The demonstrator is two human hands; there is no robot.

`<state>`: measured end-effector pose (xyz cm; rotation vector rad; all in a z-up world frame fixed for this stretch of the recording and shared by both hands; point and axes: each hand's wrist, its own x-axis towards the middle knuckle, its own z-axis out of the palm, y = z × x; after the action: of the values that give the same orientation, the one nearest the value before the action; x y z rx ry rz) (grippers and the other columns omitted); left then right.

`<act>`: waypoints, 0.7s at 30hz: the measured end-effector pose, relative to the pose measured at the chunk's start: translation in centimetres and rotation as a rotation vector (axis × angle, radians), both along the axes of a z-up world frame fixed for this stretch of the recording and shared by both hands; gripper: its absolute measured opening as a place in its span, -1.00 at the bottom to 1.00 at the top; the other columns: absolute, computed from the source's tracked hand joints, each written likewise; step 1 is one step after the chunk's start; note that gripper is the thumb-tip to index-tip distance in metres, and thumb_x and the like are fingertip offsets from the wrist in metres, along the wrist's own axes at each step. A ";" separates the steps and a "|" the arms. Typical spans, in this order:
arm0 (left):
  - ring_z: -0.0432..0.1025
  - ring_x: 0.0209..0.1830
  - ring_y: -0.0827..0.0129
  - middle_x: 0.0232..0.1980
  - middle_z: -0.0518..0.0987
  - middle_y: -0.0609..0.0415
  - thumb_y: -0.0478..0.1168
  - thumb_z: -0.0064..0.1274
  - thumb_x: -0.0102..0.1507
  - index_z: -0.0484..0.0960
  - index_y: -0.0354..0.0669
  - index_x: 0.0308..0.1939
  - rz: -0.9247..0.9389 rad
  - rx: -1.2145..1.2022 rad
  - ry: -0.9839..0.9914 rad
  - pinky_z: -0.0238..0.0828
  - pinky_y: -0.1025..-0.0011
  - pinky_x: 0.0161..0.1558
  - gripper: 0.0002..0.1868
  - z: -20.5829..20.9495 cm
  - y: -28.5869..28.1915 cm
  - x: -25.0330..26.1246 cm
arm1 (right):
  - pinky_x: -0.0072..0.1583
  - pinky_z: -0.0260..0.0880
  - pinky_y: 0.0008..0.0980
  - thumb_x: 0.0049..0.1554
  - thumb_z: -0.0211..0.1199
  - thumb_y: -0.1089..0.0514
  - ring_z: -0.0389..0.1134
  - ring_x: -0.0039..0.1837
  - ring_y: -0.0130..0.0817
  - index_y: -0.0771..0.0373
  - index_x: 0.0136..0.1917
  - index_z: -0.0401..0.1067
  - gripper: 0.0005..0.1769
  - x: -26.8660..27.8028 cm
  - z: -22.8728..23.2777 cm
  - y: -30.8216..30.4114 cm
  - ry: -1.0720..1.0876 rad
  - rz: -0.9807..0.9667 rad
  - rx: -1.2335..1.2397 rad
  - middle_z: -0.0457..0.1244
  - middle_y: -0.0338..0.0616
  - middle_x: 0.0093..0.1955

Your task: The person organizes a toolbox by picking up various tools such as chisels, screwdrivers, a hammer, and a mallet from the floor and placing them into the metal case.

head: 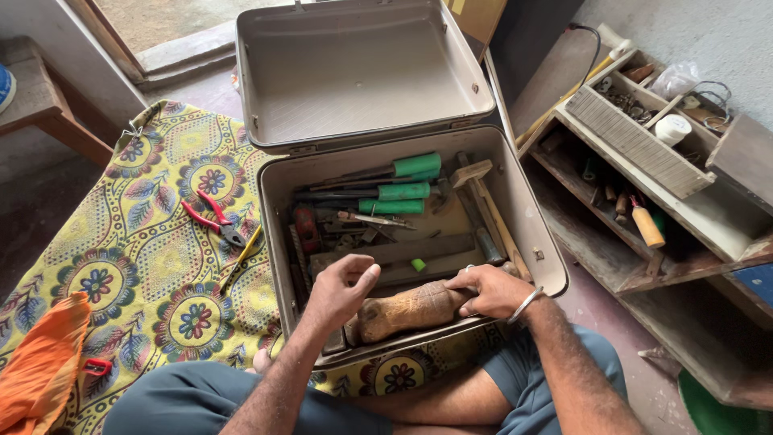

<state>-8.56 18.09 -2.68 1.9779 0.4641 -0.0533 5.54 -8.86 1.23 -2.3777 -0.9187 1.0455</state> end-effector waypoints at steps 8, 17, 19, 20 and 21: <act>0.64 -0.13 0.43 -0.14 0.75 0.06 -0.03 0.10 0.33 0.72 -0.17 0.01 0.427 -0.064 -0.320 0.62 0.42 -0.05 -0.67 1.9 1.3 0.2 | 0.31 0.37 -0.30 0.02 0.42 0.13 0.39 0.24 -0.25 0.06 0.35 0.47 -0.41 -1.9 0.5 2.7 0.076 0.037 0.064 0.39 -0.15 0.16; 0.51 -0.28 0.46 -0.24 0.65 0.05 -0.09 0.08 0.40 0.69 -0.27 -0.08 0.671 -0.116 -0.653 0.51 0.46 -0.20 -0.72 1.5 3.7 -0.2 | 0.25 0.42 -0.31 -0.10 0.48 0.01 0.43 0.17 -0.22 0.06 0.31 0.49 -0.32 -2.6 0.2 2.8 -0.083 0.061 0.082 0.41 -0.10 0.07; 0.45 -0.30 0.46 -0.21 0.62 0.03 -0.10 0.08 0.41 0.66 -0.28 -0.04 0.812 -0.150 -0.702 0.44 0.45 -0.22 -0.72 1.3 5.1 -0.3 | 0.24 0.41 -0.29 -0.11 0.49 0.03 0.43 0.18 -0.22 0.11 0.27 0.51 -0.35 -3.0 -0.2 2.6 -0.112 0.047 0.121 0.42 -0.13 0.09; 0.42 -0.30 0.46 -0.17 0.61 0.02 -0.11 0.07 0.40 0.64 -0.28 0.00 0.875 -0.151 -0.691 0.42 0.44 -0.23 -0.72 1.2 5.8 -0.5 | 0.23 0.41 -0.29 -0.11 0.49 0.04 0.43 0.18 -0.22 0.13 0.25 0.52 -0.37 -3.2 -0.4 2.6 -0.126 0.039 0.142 0.43 -0.14 0.10; 0.39 -0.29 0.46 -0.13 0.60 0.02 -0.12 0.07 0.39 0.62 -0.27 0.04 0.936 -0.154 -0.681 0.40 0.43 -0.24 -0.71 1.1 6.3 -0.6 | 0.21 0.42 -0.29 -0.11 0.49 0.04 0.44 0.16 -0.22 0.13 0.23 0.54 -0.39 -3.3 -0.6 2.5 -0.127 0.002 0.151 0.44 -0.14 0.07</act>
<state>-9.19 24.44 -1.60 1.3451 0.8364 1.0925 2.23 -6.34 0.63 -2.3384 -1.0067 0.8033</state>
